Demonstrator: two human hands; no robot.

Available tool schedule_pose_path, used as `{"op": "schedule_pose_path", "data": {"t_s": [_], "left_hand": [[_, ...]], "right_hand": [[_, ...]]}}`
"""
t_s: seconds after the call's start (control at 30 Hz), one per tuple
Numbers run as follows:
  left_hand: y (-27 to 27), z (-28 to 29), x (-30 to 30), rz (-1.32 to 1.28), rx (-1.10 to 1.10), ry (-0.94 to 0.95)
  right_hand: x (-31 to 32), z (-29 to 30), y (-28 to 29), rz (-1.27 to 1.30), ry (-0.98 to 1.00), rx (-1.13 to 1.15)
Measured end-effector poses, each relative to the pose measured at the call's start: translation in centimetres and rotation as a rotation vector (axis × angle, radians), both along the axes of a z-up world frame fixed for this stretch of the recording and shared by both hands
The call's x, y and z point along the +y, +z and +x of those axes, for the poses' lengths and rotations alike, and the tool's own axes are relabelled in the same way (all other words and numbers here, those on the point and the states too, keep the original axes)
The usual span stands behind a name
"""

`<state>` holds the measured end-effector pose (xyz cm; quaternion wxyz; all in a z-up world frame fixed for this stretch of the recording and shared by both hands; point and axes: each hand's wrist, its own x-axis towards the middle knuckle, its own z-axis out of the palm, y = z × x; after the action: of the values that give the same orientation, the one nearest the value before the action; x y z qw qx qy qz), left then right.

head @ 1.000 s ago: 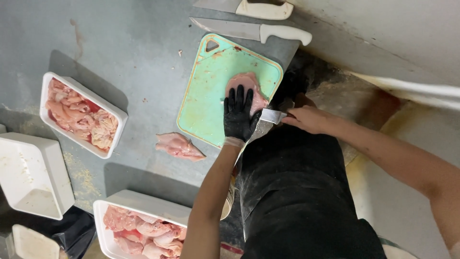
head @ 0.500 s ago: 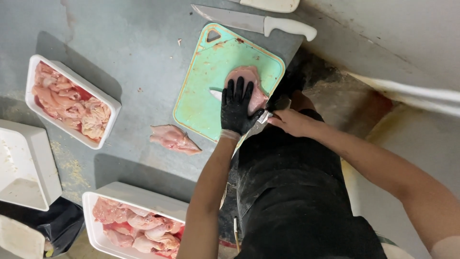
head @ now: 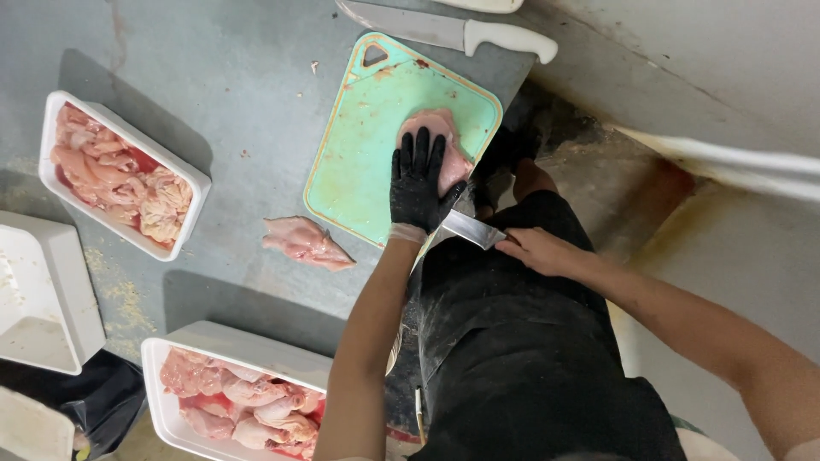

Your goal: Trimming and slicing raw chicken breasts on a cutting board using a chef's knife in a food preparation area.

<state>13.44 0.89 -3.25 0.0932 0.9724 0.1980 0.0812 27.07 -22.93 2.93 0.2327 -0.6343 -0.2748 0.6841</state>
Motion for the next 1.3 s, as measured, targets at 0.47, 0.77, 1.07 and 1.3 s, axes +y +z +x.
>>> {"op": "schedule_pose_path", "data": {"t_s": [0.47,0.77,1.07,1.3], "left_hand": [[-3.2,1.6,1.1,-0.038,0.109,0.059],[-6.5,2.1,5.7,-0.168,0.249,0.567],[-14.3,-7.1,13.6,-1.421,-0.329,1.139],[-5.3,-7.3,11.8,-1.093,-0.306,1.14]], "right_hand": [[-5.4,1.2,-0.5,0.052,0.116,-0.081],[-6.6,1.8,-0.7,0.16,0.334,-0.238],[-3.2,2.9,-0.2,0.156,0.103,-0.304],[2.4,1.5,3.3,0.09,-0.126,-0.286]]}}
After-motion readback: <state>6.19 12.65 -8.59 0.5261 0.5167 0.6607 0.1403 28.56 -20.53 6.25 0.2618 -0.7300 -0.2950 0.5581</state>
